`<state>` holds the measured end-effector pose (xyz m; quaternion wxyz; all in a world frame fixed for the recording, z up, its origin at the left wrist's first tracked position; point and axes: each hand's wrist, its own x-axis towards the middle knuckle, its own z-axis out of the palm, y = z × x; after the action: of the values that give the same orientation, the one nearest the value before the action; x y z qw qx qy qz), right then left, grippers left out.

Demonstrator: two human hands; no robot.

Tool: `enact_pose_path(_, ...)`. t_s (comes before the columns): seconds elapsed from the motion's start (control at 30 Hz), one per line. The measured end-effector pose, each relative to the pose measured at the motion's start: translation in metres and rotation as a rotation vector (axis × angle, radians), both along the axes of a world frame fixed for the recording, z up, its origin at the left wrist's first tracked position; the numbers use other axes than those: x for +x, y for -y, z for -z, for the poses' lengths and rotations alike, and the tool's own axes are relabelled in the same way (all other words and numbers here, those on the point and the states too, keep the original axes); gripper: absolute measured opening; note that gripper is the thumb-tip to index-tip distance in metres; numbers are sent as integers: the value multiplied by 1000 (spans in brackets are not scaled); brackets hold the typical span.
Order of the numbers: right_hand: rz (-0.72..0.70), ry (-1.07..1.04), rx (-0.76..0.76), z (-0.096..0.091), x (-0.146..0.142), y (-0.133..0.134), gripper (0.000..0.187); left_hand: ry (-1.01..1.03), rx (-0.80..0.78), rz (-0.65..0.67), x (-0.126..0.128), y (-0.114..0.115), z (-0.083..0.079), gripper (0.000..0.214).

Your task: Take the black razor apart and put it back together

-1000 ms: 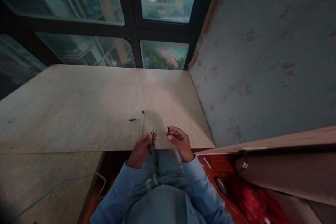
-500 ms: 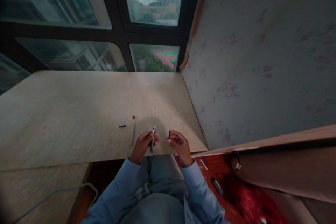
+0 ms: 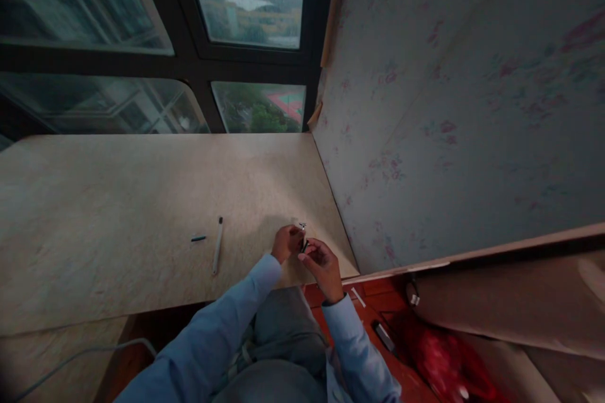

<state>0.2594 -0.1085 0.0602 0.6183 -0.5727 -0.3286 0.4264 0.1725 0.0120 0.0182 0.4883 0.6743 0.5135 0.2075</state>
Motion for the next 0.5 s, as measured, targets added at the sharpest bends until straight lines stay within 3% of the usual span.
enact_pose_path(0.2,-24,73,-17,7,7,3,39,-151,43,92,25,-9,-2,29)
enact_pose_path(0.5,-69,75,-13,12,3,0,40,-264,34,173,27,-16,-14,28)
